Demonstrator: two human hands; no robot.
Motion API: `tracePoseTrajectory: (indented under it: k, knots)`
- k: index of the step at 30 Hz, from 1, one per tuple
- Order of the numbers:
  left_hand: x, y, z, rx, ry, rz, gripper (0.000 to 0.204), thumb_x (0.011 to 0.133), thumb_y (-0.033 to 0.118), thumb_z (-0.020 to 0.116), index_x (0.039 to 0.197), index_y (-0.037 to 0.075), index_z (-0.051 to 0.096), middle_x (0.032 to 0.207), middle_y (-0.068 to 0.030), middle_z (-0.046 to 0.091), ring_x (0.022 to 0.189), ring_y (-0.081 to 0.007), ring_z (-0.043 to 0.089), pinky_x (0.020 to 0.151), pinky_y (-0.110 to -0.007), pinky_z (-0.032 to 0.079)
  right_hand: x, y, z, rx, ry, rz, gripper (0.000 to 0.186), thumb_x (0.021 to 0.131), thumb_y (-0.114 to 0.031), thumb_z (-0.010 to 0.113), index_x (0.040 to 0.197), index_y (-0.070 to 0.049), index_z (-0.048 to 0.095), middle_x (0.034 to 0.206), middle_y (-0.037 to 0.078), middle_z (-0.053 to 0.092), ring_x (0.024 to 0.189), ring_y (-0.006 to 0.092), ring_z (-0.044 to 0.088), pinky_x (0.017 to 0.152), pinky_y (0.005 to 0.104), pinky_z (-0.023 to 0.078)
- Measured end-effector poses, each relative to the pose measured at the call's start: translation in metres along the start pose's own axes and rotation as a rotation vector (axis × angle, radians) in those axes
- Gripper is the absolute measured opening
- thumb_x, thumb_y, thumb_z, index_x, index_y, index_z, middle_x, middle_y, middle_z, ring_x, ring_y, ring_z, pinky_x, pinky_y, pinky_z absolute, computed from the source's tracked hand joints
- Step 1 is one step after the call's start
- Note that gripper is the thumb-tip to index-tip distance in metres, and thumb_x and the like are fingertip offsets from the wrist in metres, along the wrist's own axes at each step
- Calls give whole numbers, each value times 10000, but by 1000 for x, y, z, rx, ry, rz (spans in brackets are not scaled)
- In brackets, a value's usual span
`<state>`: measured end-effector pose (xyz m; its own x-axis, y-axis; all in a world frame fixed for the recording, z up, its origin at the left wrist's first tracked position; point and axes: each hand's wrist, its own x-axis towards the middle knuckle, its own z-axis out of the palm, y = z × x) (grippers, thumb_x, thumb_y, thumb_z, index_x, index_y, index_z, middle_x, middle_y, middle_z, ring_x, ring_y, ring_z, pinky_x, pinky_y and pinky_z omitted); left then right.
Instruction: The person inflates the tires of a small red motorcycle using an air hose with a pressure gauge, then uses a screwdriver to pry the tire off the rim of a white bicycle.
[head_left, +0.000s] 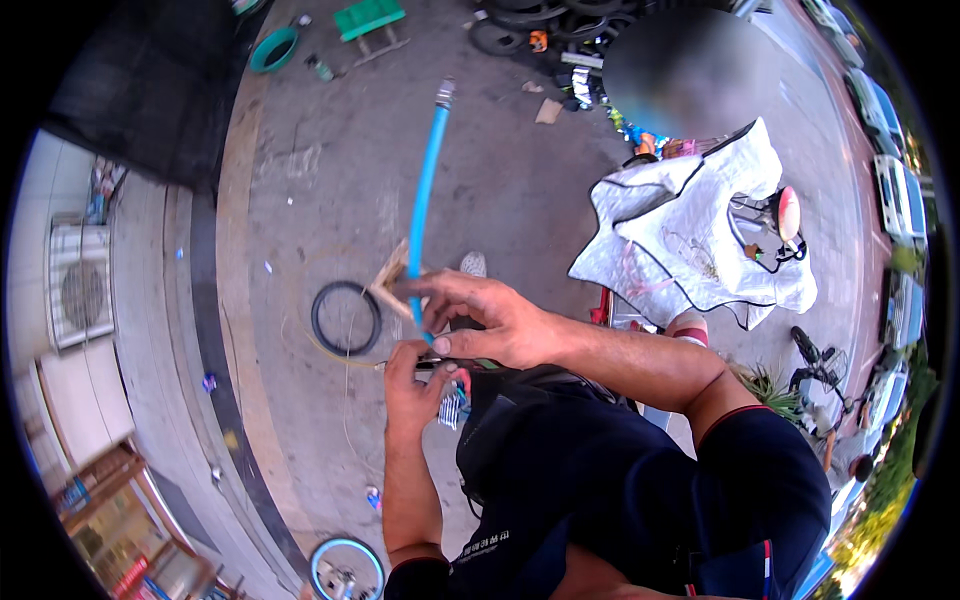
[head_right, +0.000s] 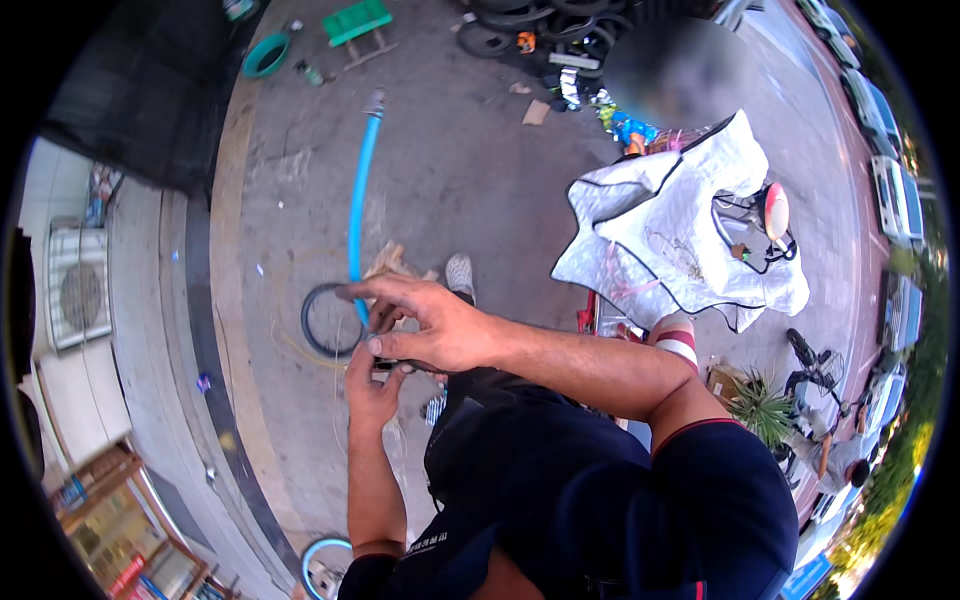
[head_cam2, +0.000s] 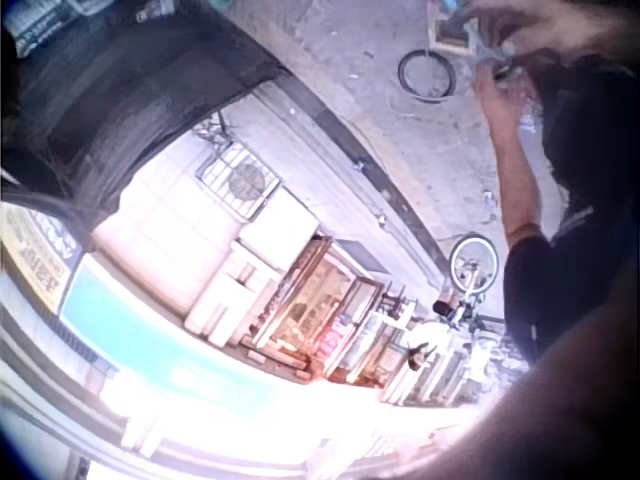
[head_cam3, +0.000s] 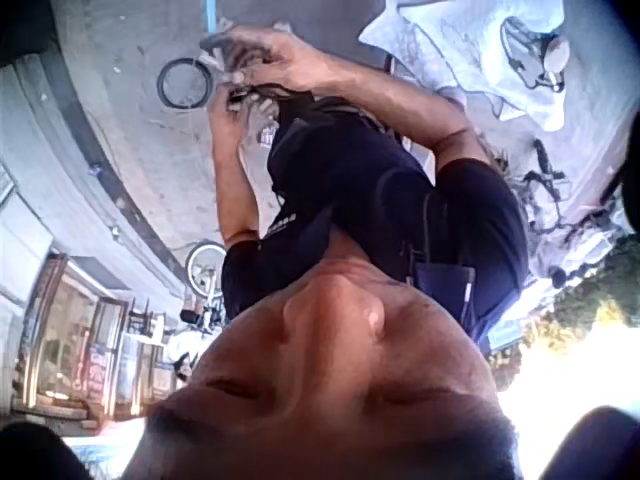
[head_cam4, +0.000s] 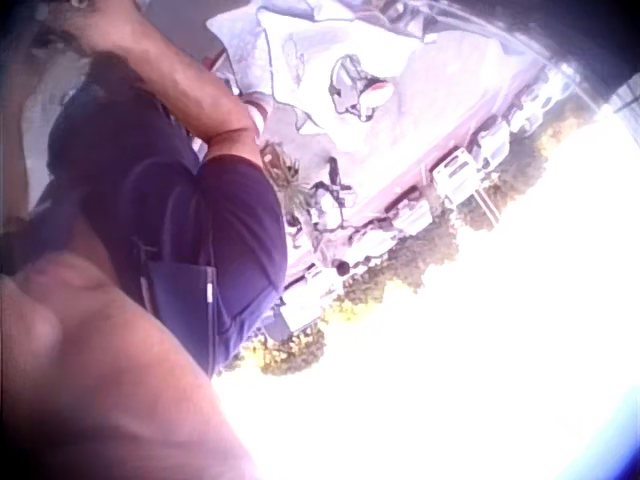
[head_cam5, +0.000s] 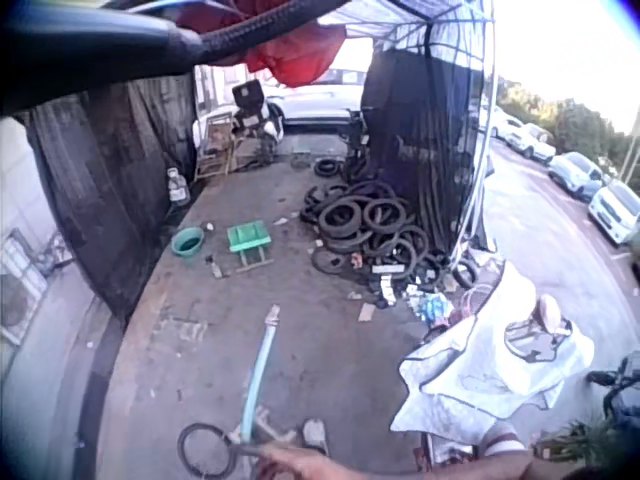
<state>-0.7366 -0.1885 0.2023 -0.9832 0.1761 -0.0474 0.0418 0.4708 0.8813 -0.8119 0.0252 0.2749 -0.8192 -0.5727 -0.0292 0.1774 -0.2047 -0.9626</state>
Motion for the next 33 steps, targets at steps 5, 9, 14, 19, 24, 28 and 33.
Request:
tracePoseTrajectory:
  k: [5,9,14,19,24,28,33]
  knots:
    - [168,-48,30,-522,125,-85,393,892,177,789,1186,17,582,1066,-68,653,905,-189,625,811,-346,514,53,41,-161,-315,566,196,687,859,-66,706,1482,1,424,1342,148,525,1176,240,596,1000,391,498]
    - [355,35,88,-870,-51,25,365,996,278,655,1248,35,555,1101,-68,629,1033,-184,593,978,-379,458,56,65,-261,-660,534,169,777,793,-73,753,1489,-6,414,1424,192,489,1244,318,568,1055,411,470]
    - [521,46,185,-1458,-420,-191,375,991,294,581,1253,26,591,1216,-127,644,1196,-248,558,1109,-451,366,149,61,-355,-324,938,-55,826,769,-131,786,1494,-13,409,1414,218,535,1285,350,555,1089,396,450]
    - [656,41,272,-991,-571,-315,422,925,202,560,1302,14,570,1295,-152,626,1314,-274,506,1154,-459,323,171,84,-531,-303,905,142,539,808,-80,732,1334,-58,617,1208,195,682,1143,379,637,981,422,507]
    - [733,67,324,-750,-817,-611,430,932,210,566,1322,27,573,1381,-155,586,1357,-297,485,1167,-481,314,137,75,-634,-499,1112,168,425,793,-46,675,1218,-56,669,1048,188,698,990,408,650,873,471,516]
    - [780,109,371,-533,-1227,-665,452,974,292,594,1330,15,578,1383,-158,593,1298,-318,551,1107,-479,406,125,80,-671,-389,1272,378,291,788,-44,618,1077,-21,591,993,207,637,986,425,614,833,506,483]
    - [862,140,440,-369,-1167,-632,391,990,250,594,1286,-7,606,1265,-153,661,1167,-286,640,1023,-420,489,87,47,-692,-258,1702,409,301,833,-94,662,1113,-49,562,1000,201,636,974,406,632,838,480,495]
